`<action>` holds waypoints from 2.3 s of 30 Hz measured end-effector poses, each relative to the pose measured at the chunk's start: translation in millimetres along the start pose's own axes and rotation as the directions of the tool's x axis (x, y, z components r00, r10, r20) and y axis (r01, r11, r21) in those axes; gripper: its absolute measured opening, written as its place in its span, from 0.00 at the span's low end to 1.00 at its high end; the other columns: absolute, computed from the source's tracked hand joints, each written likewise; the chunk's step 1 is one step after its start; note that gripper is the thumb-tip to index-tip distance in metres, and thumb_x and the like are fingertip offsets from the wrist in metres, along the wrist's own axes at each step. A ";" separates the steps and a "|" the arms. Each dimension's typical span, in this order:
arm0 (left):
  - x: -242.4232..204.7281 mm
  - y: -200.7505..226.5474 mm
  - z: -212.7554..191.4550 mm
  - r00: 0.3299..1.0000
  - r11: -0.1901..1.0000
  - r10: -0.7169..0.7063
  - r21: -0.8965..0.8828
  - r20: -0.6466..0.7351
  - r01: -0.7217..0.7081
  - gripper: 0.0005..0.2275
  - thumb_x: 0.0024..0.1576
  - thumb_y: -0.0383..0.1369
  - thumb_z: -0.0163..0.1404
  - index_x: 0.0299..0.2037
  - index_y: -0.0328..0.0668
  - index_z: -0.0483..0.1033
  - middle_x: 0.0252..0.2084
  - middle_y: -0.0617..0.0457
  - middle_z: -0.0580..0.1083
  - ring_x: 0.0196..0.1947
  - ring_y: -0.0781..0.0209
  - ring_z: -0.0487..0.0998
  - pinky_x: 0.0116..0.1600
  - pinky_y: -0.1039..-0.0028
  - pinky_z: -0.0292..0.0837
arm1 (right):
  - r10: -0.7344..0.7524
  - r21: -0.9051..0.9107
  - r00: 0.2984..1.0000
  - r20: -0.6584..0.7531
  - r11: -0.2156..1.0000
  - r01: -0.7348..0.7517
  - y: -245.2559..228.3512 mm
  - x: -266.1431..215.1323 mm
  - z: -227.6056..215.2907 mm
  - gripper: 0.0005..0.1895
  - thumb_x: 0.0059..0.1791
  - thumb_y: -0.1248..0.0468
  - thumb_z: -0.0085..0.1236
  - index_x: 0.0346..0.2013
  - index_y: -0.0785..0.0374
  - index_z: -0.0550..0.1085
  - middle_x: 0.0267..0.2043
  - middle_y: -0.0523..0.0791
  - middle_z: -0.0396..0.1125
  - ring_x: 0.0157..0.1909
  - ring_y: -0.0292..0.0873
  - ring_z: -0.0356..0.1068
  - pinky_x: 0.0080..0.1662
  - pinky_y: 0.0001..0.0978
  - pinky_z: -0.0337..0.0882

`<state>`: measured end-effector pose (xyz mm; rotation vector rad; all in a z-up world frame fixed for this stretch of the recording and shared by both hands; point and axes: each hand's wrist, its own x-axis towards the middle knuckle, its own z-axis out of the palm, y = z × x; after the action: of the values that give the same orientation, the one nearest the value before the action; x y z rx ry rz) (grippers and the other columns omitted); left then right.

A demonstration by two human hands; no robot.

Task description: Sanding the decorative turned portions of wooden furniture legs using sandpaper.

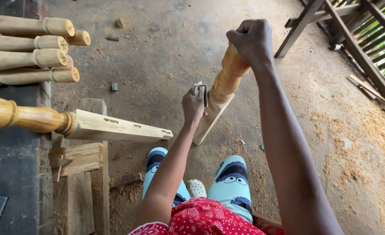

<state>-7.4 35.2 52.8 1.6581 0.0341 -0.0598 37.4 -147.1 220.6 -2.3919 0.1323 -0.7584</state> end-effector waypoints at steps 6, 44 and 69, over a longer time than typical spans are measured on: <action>3.2 -48.6 19.6 0.979 0.971 0.196 0.154 -0.059 -0.185 0.14 0.66 0.41 0.47 0.39 0.39 0.78 0.22 0.53 0.76 0.15 0.65 0.76 0.19 0.69 0.72 | 0.027 -0.014 0.999 -0.029 1.000 -0.027 -8.4 -0.6 1.3 0.13 0.42 0.58 0.70 0.23 0.65 0.80 0.19 0.45 0.72 0.20 0.34 0.69 0.26 0.30 0.71; 38.2 -55.9 40.9 0.916 0.738 0.399 0.610 -0.051 -0.287 0.13 0.64 0.40 0.50 0.44 0.37 0.77 0.29 0.44 0.80 0.21 0.53 0.81 0.27 0.64 0.76 | 0.164 -0.012 0.986 -0.008 0.986 -0.164 -16.6 -2.9 -8.0 0.11 0.42 0.58 0.66 0.22 0.63 0.78 0.18 0.44 0.70 0.20 0.35 0.67 0.27 0.31 0.70; 61.0 -50.3 39.9 0.918 0.712 0.395 0.632 -0.001 -0.306 0.10 0.57 0.39 0.51 0.42 0.44 0.79 0.31 0.37 0.79 0.34 0.34 0.81 0.40 0.49 0.75 | 0.212 -0.003 0.977 -0.026 0.977 -0.212 -23.1 -1.7 -6.8 0.13 0.41 0.53 0.64 0.28 0.59 0.81 0.29 0.49 0.75 0.30 0.47 0.75 0.38 0.43 0.75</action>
<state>49.8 -1.0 -4.3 2.3095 -0.2266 0.3794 30.3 -131.7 237.8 -2.3275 0.3945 -0.6879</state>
